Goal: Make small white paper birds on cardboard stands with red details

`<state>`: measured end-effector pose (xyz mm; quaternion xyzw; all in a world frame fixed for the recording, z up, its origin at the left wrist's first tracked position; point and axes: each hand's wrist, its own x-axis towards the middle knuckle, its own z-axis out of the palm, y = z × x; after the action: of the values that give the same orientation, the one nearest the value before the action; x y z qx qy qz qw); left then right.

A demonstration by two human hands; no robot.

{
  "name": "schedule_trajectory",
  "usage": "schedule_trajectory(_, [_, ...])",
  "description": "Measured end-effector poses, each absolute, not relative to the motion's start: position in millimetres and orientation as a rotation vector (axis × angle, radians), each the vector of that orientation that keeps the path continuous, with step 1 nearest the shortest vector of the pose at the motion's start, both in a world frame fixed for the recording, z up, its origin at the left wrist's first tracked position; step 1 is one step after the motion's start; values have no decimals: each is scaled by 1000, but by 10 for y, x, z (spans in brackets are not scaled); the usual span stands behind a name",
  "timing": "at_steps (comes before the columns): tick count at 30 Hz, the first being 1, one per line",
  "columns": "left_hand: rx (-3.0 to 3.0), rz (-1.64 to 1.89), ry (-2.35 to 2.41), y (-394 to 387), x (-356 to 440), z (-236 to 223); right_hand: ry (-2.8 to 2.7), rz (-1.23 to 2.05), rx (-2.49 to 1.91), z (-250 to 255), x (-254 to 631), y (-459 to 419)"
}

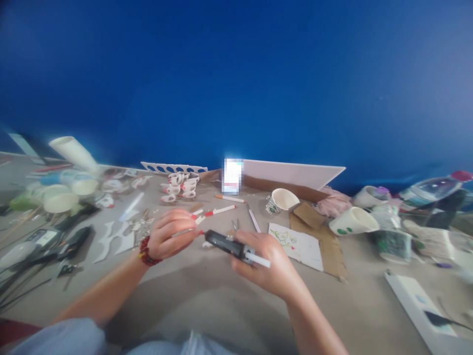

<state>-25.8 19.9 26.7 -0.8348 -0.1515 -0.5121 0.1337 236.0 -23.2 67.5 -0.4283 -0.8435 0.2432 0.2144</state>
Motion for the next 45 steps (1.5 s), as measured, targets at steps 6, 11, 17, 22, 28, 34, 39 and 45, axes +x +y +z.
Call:
schedule_trajectory(6, [-2422,-1472,-424,200,-261,260,-2347,652,-1187,678,2365,-238])
schedule_trajectory(11, [-2430,-1472,-444,197,-260,253,-2352,684,-1184,686,2366,-239])
schedule_trajectory(17, [-2442,-1435,-438,206,-282,239,-2385,658,-1160,690,2383,-255])
schedule_trajectory(22, [-2460,-1440,-438,198,-275,241,-2445,600,-1119,704,2384,-260])
schedule_trajectory(28, [-2462,-1439,-450,199,-268,219,-2463,522,-1132,706,2382,-274])
schedule_trajectory(34, [-2471,-1453,-485,198,-281,205,-2486,469,-1118,751,2332,-283])
schedule_trajectory(39, [-2446,-1462,-572,203,-314,182,-2456,534,-1118,741,2376,-270])
schedule_trajectory(45, [-2417,-1441,-701,214,-330,181,-1979,540,-1470,517,2719,-182])
